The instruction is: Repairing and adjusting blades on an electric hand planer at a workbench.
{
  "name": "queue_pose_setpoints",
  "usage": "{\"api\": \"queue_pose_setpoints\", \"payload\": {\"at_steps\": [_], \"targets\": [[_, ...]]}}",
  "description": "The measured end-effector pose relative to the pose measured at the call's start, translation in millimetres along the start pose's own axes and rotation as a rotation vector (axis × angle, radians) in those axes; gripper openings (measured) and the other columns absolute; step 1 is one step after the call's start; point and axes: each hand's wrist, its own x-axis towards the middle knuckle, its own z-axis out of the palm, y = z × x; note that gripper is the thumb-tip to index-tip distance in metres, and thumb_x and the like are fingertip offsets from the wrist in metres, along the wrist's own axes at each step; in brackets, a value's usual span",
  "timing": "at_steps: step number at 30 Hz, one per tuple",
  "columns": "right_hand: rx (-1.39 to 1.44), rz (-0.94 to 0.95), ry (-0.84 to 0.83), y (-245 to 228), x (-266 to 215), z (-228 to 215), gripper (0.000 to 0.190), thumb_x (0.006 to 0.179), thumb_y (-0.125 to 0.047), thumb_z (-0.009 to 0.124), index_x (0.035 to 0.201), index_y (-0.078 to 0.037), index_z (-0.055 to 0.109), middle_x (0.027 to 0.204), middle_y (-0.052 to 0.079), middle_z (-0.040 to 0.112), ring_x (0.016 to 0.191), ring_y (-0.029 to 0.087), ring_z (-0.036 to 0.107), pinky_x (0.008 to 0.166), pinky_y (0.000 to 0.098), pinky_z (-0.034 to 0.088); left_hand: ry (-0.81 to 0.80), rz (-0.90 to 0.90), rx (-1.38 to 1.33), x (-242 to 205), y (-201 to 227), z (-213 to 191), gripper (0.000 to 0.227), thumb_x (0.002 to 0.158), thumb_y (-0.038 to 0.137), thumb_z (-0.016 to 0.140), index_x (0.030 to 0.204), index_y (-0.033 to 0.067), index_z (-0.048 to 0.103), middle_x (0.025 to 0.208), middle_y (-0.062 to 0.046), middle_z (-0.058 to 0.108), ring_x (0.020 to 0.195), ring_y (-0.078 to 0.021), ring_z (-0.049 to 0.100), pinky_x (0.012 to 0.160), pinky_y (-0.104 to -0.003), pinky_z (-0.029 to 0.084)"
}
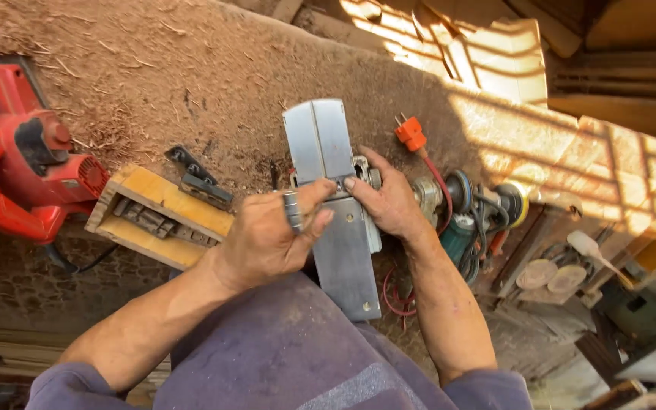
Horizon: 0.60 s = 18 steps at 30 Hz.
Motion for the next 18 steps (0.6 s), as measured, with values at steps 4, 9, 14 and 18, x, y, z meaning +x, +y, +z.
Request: {"api": "queue_pose_setpoints", "payload": {"at_steps": [4, 9, 14, 18], "targets": [[-0.012, -0.012, -0.006, -4.8, -6.9, 3.5, 0.069, 0.089, -0.037, 0.076, 0.147, -0.006, 0.055, 0.132, 0.032, 0.063, 0.131, 0.046, 0.055, 0.110, 0.0554, 0.043, -0.027, -0.016, -0.037, -13.8, -14.3, 7.4, 0.025, 0.098, 0.008, 0.063, 0.116, -0.0084, 0.070, 0.078, -0.022, 0.073, 0.066, -0.0399, 0.074, 0.054, -0.046, 0.059], [-0.007, 0.022, 0.009, -4.8, -9.1, 6.6, 0.071, 0.088, -0.041, 0.078, 0.148, -0.008, 0.055, 0.137, 0.030, 0.060, 0.134, 0.046, 0.052, 0.113, 0.0547, 0.041, 0.020, -0.020, -0.067, -3.9, 7.4, -19.3, 0.023, 0.097, 0.006, 0.064, 0.115, -0.0087, 0.070, 0.077, -0.025, 0.072, 0.065, -0.0393, 0.074, 0.053, -0.045, 0.060], [0.023, 0.028, 0.035, -7.2, -13.8, 11.6, 0.071, 0.086, -0.043, 0.079, 0.146, -0.010, 0.057, 0.138, 0.031, 0.059, 0.137, 0.046, 0.049, 0.114, 0.0538, 0.039, 0.097, -0.099, -0.097, -21.9, 27.9, -64.0, 0.024, 0.098, 0.007, 0.061, 0.115, -0.0069, 0.071, 0.079, -0.022, 0.075, 0.059, -0.0265, 0.073, 0.055, -0.039, 0.060], [0.048, 0.067, 0.032, -4.4, -27.0, 20.2, 0.075, 0.086, -0.047, 0.078, 0.147, -0.009, 0.056, 0.139, 0.033, 0.057, 0.136, 0.048, 0.050, 0.115, 0.0566, 0.037, -0.115, -0.533, 0.404, -77.8, 11.0, -95.9, 0.028, 0.104, 0.030, 0.059, 0.096, 0.0058, 0.070, 0.067, -0.019, 0.070, 0.067, -0.0376, 0.071, 0.064, -0.050, 0.057]]}}
